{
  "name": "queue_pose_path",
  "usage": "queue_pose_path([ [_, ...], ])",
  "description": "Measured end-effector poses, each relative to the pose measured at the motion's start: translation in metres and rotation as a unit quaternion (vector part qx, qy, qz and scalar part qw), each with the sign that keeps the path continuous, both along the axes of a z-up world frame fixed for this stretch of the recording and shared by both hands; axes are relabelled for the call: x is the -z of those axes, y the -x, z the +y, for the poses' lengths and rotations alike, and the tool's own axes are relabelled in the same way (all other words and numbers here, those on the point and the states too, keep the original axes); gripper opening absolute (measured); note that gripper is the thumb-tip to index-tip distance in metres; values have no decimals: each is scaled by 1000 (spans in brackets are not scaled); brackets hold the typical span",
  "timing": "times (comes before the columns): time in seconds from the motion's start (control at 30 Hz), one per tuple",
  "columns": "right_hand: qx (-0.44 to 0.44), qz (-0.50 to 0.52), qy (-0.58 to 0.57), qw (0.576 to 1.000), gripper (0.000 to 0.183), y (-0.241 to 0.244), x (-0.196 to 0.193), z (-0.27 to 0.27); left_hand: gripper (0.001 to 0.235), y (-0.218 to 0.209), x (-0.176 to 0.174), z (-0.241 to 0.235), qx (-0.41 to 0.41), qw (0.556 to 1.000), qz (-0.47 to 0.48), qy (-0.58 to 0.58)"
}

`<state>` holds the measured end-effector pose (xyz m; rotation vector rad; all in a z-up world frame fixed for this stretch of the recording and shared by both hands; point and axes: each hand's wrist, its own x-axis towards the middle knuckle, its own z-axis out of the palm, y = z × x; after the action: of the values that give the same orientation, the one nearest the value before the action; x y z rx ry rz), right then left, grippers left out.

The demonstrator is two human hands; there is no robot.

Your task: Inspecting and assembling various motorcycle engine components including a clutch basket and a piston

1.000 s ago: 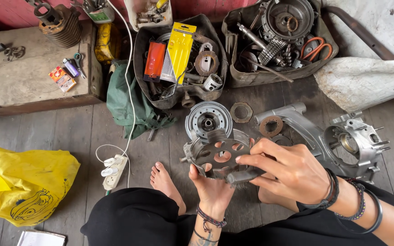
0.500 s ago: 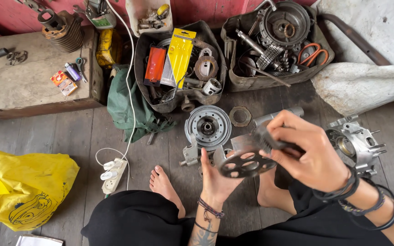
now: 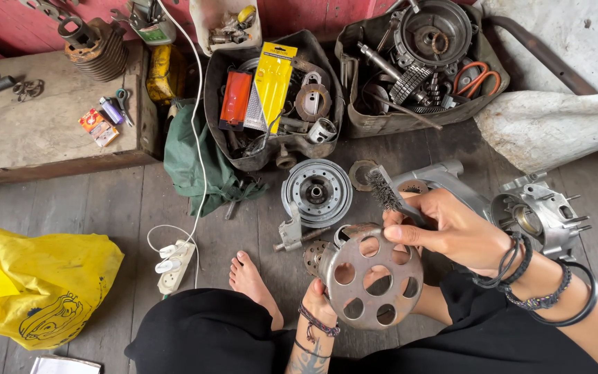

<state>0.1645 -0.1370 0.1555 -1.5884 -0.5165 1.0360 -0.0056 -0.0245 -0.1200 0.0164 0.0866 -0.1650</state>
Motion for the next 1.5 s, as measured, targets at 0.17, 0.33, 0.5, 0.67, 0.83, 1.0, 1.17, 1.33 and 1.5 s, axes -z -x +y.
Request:
queue_pose_path([
  [0.17, -15, -4, -1, 1000, 28, 1, 1, 2, 107, 9, 15, -5, -4, 1000, 3, 2],
  [0.33, -25, 3, 23, 999, 26, 3, -3, 2, 108, 17, 19, -7, -7, 1000, 4, 3],
  [0.5, -18, 14, 31, 999, 27, 2, -5, 3, 108, 21, 21, -8, -8, 1000, 6, 2],
  [0.67, 0, -22, 40, 999, 25, -3, 3, -6, 108, 17, -5, -4, -5, 1000, 7, 2],
  [0.83, -4, -60, 38, 997, 28, -7, 2, -5, 99, -1, -74, 8, -22, 994, 103, 25],
  [1.0, 12, -231, 62, 971, 30, -12, 16, -2, 89, -33, -125, 42, -33, 982, 73, -170],
  [1.17, 12, -449, 158, 879, 5, -29, 56, -6, 67, -54, -29, 62, -130, 897, 227, -357],
  [1.33, -33, -440, 284, 851, 14, -63, 127, -16, 56, -47, 176, 37, -232, 590, 367, -681],
  [1.5, -36, -436, 356, 826, 19, -88, 220, -21, 95, -55, 141, 1, -8, 412, 192, -891],
])
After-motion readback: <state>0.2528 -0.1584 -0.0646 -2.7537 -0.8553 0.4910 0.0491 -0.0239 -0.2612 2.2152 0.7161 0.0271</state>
